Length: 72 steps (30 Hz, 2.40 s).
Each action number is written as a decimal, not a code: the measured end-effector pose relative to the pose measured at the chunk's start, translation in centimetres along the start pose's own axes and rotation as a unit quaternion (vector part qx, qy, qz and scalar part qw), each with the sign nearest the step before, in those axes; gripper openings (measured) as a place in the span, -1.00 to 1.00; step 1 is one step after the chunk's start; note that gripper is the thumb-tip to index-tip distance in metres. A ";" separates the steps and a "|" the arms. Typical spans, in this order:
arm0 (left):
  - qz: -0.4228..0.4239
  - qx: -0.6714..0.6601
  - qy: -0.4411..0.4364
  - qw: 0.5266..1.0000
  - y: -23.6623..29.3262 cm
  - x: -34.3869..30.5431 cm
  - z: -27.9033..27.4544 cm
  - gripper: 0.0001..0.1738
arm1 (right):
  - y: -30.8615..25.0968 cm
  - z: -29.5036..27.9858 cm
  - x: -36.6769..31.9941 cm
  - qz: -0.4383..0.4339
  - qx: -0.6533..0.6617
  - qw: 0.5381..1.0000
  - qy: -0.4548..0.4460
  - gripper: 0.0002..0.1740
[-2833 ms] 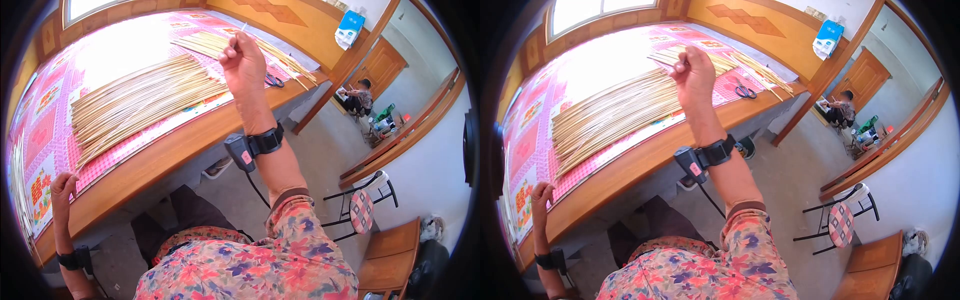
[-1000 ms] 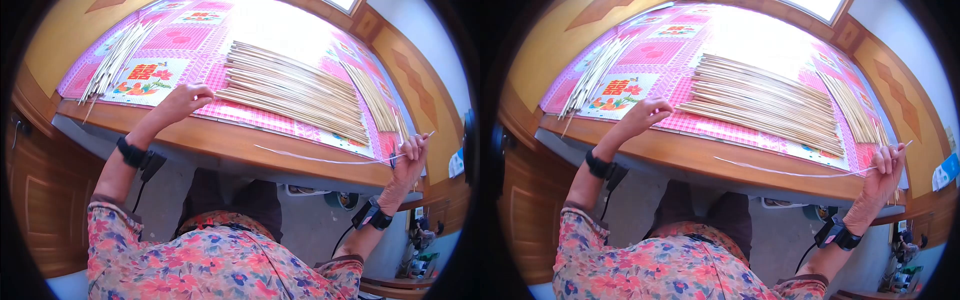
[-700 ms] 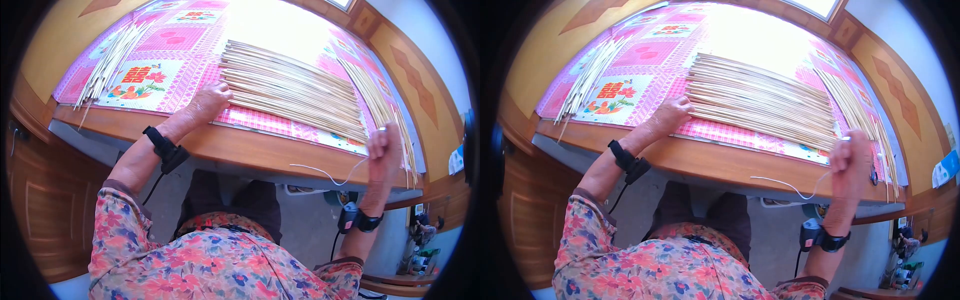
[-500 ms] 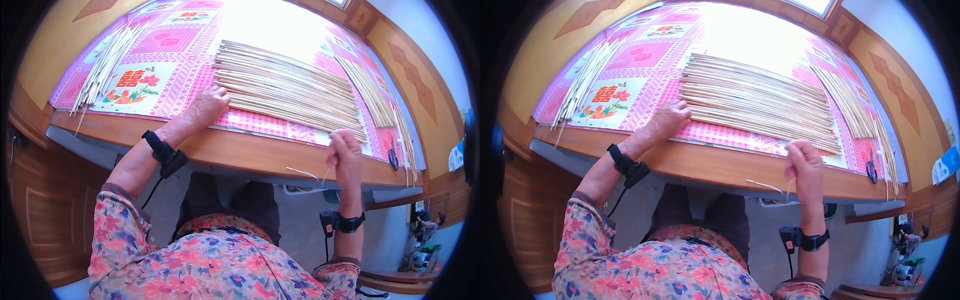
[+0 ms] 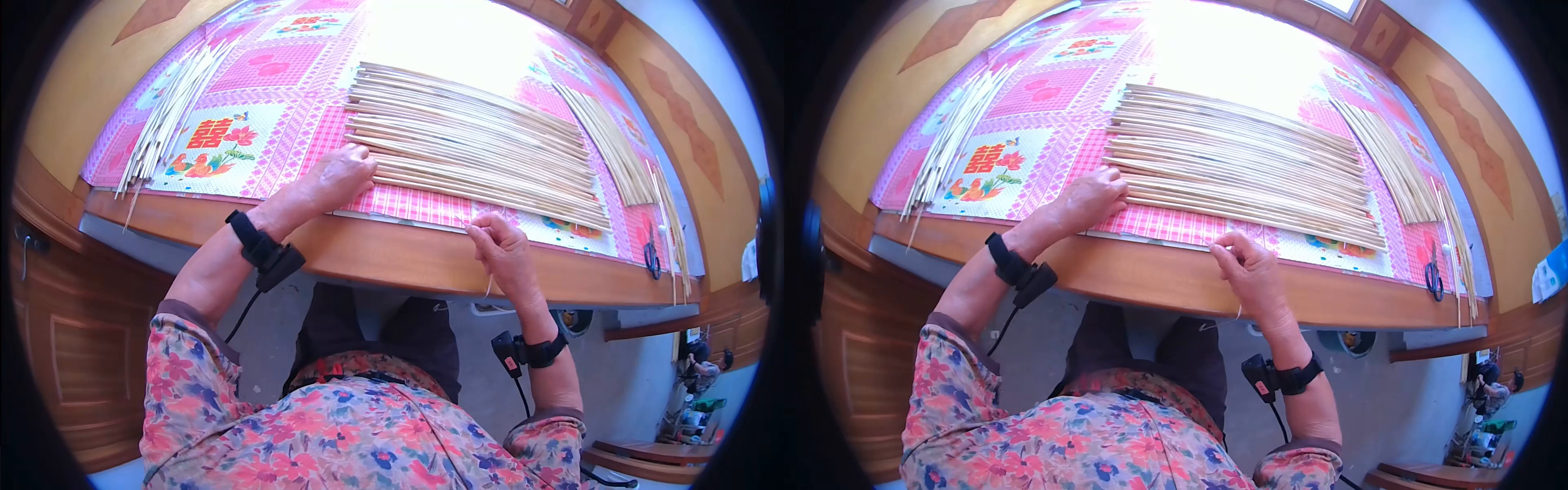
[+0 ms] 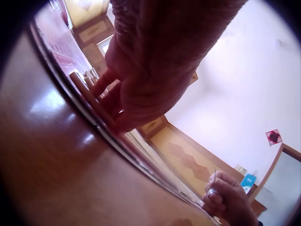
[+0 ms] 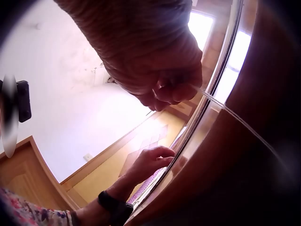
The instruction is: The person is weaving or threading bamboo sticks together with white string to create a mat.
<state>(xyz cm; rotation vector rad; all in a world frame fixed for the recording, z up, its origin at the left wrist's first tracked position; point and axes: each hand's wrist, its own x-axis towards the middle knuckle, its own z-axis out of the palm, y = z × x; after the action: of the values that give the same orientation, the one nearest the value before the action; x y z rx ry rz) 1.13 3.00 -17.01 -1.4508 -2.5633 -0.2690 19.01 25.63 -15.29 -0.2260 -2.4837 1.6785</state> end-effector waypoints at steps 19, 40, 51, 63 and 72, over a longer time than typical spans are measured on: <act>-0.010 -0.038 -0.017 0.999 -0.6 2.1 -0.3 -0.90 | 2.0 1.2 1.9 -0.092 -0.043 0.995 0.012 -0.87; 0.001 0.010 -0.019 1.000 1.3 0.7 -0.2 -0.86 | 1.1 6.1 2.5 -0.120 -0.127 0.983 0.051 -0.90; 0.118 0.060 0.055 0.990 0.5 0.8 1.5 -0.90 | 1.0 5.0 2.5 -0.117 -0.264 0.952 0.107 -0.89; 0.083 0.010 0.062 0.995 1.2 0.6 0.7 -0.92 | 3.8 -0.4 8.0 -0.016 0.119 0.990 0.072 -0.87; 0.043 0.010 0.045 0.998 3.1 1.7 0.7 -0.88 | 4.3 0.0 9.0 -0.070 -0.140 0.983 0.092 -0.83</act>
<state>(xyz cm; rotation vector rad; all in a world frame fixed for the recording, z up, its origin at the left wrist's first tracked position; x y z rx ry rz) 2.92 6.13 -17.11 -1.5012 -2.4196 -0.2881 10.41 28.98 -18.98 -0.2177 -2.5199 1.1956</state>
